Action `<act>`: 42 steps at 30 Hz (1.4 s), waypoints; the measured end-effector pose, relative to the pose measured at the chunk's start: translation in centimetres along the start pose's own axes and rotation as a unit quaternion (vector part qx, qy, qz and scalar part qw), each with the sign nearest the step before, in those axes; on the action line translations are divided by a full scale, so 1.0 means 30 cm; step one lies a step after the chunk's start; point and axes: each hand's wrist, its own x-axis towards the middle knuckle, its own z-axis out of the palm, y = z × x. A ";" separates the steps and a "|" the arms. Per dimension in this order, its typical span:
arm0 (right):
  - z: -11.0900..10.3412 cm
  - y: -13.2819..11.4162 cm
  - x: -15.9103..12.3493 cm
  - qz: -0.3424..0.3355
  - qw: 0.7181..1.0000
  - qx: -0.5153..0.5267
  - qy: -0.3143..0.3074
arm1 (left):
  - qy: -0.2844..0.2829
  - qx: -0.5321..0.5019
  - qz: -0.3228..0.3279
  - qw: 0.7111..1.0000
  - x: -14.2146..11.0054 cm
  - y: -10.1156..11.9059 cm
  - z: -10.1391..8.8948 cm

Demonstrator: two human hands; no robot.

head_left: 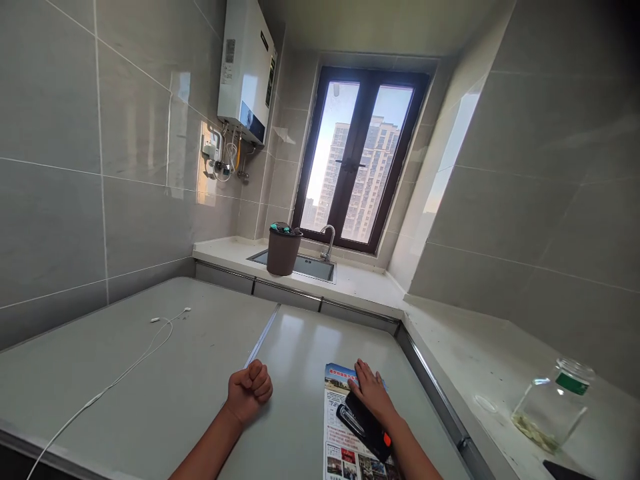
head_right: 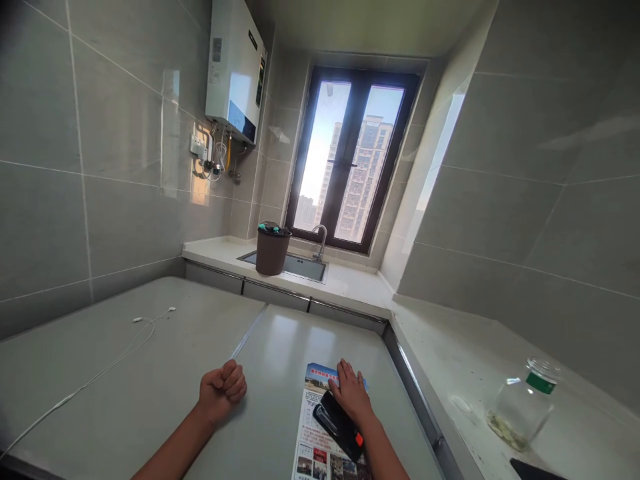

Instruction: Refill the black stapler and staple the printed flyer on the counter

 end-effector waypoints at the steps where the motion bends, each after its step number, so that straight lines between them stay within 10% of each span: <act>1: 0.008 -0.036 0.011 -0.003 1.000 -0.009 -0.007 | 0.002 -0.010 0.009 1.000 0.001 0.002 -0.002; 12: 0.115 -0.589 0.149 -0.138 0.990 0.036 -0.006 | -0.093 -0.072 0.018 0.993 -0.025 0.014 0.041; 19: 0.089 -0.753 0.142 -0.187 0.979 0.070 0.043 | -0.081 -0.091 0.036 0.992 -0.025 0.018 0.051; 24: 0.042 -0.647 0.079 -0.082 0.986 0.059 0.129 | -0.090 -0.102 0.033 0.990 -0.016 0.016 0.042; 34: -0.048 -0.024 -0.102 0.132 0.982 -0.035 0.131 | -0.091 -0.103 0.020 0.990 -0.012 0.014 0.030; 42: 0.006 0.035 -0.124 0.110 0.979 -0.067 0.157 | -0.106 -0.098 0.024 0.989 -0.015 0.019 0.033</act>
